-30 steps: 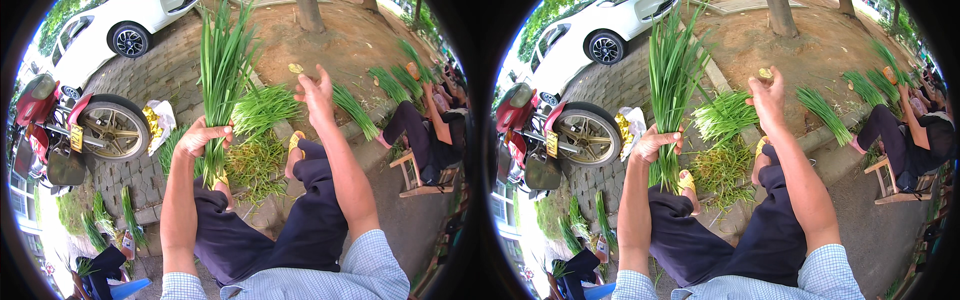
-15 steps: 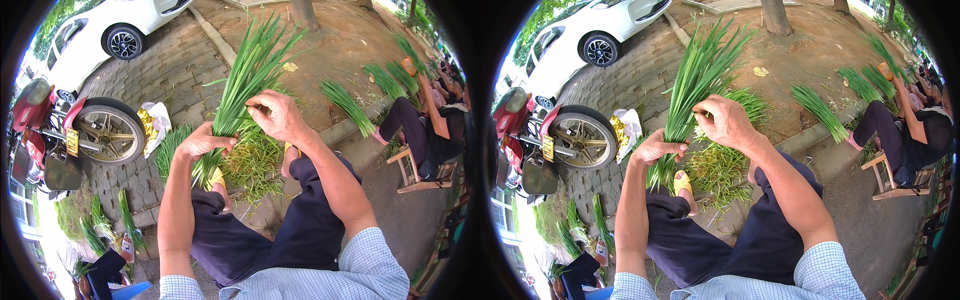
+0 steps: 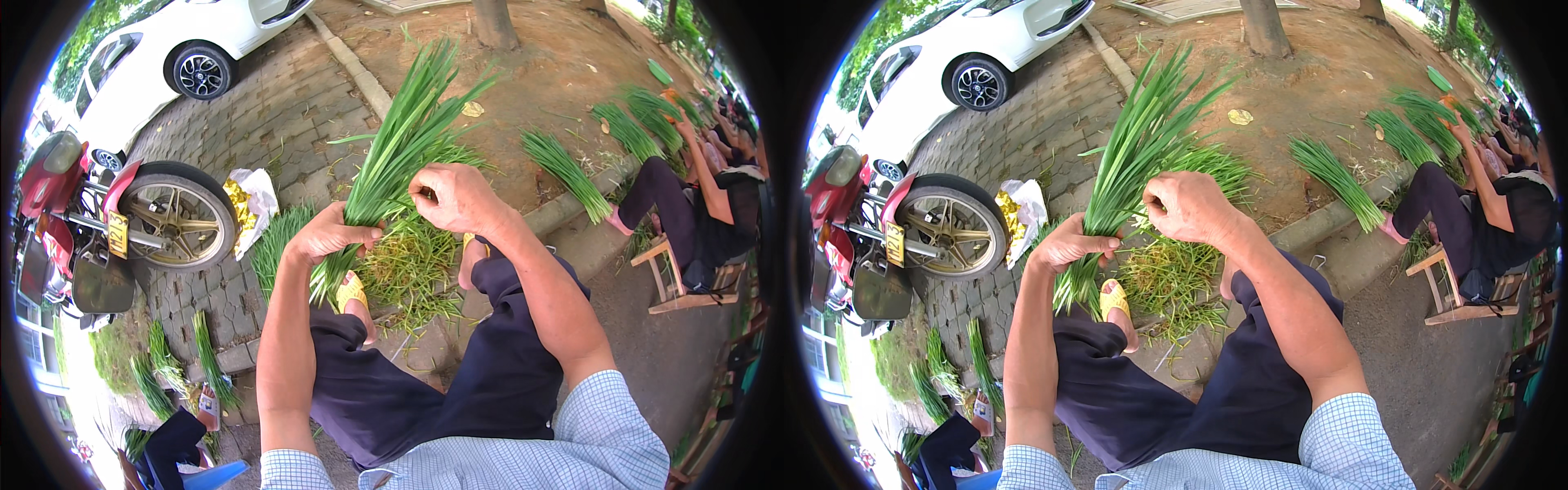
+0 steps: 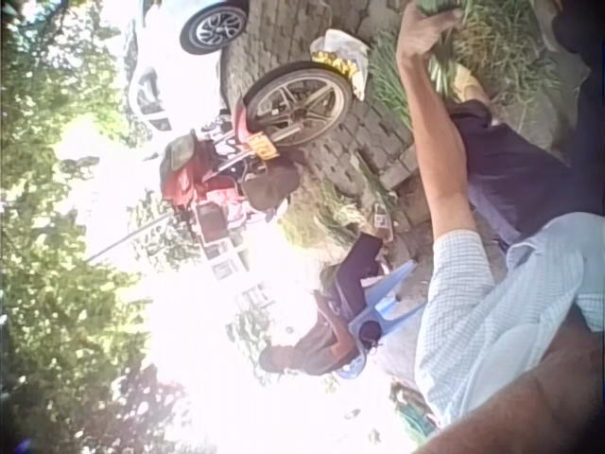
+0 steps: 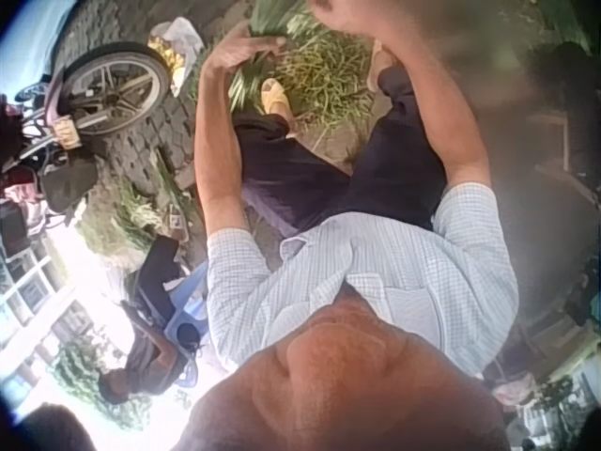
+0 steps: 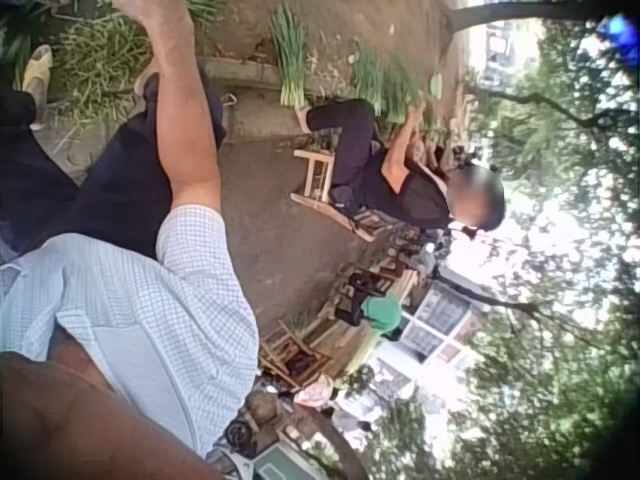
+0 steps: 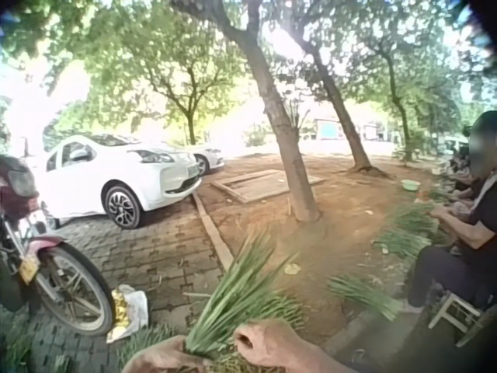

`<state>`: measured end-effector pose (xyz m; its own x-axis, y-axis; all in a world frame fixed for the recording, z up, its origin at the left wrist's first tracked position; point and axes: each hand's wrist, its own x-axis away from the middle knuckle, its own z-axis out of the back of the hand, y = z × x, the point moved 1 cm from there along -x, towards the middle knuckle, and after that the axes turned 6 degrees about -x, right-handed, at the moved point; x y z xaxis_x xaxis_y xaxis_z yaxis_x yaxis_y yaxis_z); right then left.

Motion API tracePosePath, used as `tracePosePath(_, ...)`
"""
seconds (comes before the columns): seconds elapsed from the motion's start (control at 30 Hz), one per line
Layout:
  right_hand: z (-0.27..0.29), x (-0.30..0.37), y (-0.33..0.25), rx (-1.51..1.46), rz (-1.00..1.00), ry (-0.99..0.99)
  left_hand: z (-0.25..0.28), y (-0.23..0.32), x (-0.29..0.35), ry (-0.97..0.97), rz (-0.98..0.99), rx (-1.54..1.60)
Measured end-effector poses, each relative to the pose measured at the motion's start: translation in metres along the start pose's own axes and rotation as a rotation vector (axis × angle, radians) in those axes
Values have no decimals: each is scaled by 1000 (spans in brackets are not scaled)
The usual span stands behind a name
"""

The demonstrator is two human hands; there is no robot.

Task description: The person sorts through a bundle of green chives by hand, identifying and removing yellowed or damaged leaves before placing the bundle onto a pile.

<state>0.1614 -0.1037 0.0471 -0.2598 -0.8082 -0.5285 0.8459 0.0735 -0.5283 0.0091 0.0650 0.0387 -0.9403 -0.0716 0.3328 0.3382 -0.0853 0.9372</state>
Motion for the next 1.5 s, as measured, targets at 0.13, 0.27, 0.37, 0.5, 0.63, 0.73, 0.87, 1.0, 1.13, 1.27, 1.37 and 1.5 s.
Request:
tracePosePath(0.13,-4,4,4,17,3,-67,-1,0,1,43,5,-4)
tracePosePath(0.27,-11,6,7,20,-15,-124,3,-3,0,51,24,-16)
tracePosePath(0.37,-20,9,9,44,23,-98,2,-2,1,54,11,-6)
tracePosePath(0.5,-24,9,9,29,-34,-103,1,0,3,81,12,3)
tracePosePath(0.63,-27,8,7,29,-80,-20,-1,1,4,99,6,8)
tracePosePath(0.73,-20,2,7,-72,-221,52,3,-3,3,98,10,10)
tracePosePath(0.87,1,0,19,-327,-303,133,9,-5,6,111,21,14)
tracePosePath(1.0,11,13,15,-302,-265,-90,9,-3,10,152,26,-1)
tracePosePath(1.13,12,17,2,-232,-270,-320,10,-1,12,165,27,-17)
tracePosePath(1.27,7,17,3,-148,-194,-368,11,-2,11,161,22,-10)
tracePosePath(1.37,9,12,-3,-185,-172,-160,15,-6,12,160,40,-75)
tracePosePath(1.5,26,1,-3,-605,-349,306,16,-11,10,151,45,-122)
